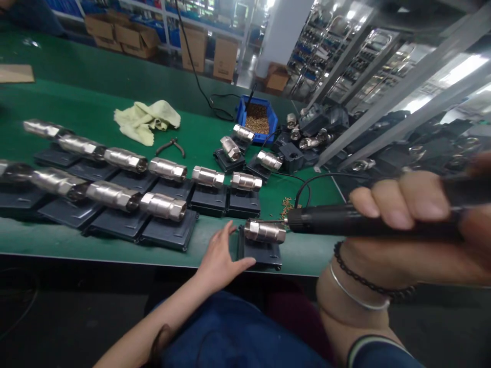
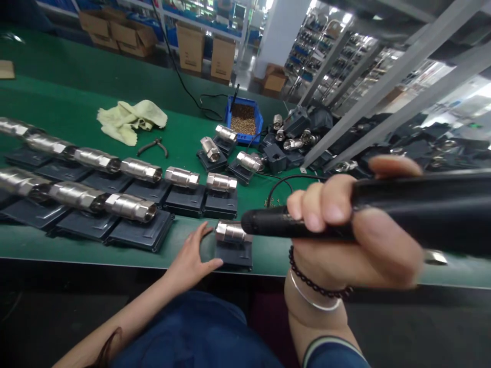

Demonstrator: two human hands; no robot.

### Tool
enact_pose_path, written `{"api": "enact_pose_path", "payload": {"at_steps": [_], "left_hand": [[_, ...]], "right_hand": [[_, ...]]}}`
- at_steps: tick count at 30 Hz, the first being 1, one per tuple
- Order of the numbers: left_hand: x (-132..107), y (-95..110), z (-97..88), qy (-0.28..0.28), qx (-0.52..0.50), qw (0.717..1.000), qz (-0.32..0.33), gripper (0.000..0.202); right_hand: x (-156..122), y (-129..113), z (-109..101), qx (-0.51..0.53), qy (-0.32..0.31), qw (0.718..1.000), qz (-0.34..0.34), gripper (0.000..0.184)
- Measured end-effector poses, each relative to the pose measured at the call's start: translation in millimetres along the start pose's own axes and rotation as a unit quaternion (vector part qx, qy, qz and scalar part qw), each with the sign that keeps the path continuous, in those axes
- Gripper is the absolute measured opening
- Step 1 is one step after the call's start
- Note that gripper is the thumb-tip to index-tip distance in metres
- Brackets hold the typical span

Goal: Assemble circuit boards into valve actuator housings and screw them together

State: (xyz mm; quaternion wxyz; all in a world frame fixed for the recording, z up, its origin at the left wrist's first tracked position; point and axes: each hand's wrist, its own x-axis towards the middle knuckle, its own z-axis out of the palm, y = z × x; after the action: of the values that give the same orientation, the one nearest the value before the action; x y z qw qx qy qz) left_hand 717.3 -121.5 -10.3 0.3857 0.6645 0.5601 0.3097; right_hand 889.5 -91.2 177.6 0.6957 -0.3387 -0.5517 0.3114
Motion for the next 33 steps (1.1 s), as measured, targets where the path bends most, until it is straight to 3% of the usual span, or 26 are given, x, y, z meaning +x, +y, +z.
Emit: {"api": "enact_pose_path", "payload": {"at_steps": [2, 4, 10, 19, 27, 33], "left_hand": [[5.4, 0.5, 6.1, -0.047, -0.005, 0.999, 0.007, 0.104], [9.3, 1.7, 11.1, -0.057, -0.004, 0.998, 0.016, 0.112], [9.7, -2.9, 18.1, -0.030, -0.003, 0.998, 0.056, 0.117], [9.4, 0.2, 18.3, -0.035, 0.005, 0.998, 0.046, 0.117], [9.4, -0.3, 19.0, -0.022, -0.024, 0.999, 0.044, 0.117], [9.5, -2.5, 19.5, -0.015, -0.041, 0.998, 0.047, 0.114]], "right_hand": [[13.6, 17.8, 20.6, 0.069, -0.004, 0.998, 0.007, 0.023], [20.5, 40.6, 33.5, 0.079, -0.031, 0.996, 0.040, 0.024], [19.9, 89.0, 38.3, 0.048, -0.088, 0.985, 0.140, 0.028], [19.3, 97.5, 42.7, 0.048, -0.078, 0.981, 0.172, 0.031], [25.4, 111.4, 47.9, 0.080, -0.116, 0.970, 0.200, 0.017], [27.1, 111.8, 47.0, 0.111, -0.152, 0.959, 0.211, 0.031]]}}
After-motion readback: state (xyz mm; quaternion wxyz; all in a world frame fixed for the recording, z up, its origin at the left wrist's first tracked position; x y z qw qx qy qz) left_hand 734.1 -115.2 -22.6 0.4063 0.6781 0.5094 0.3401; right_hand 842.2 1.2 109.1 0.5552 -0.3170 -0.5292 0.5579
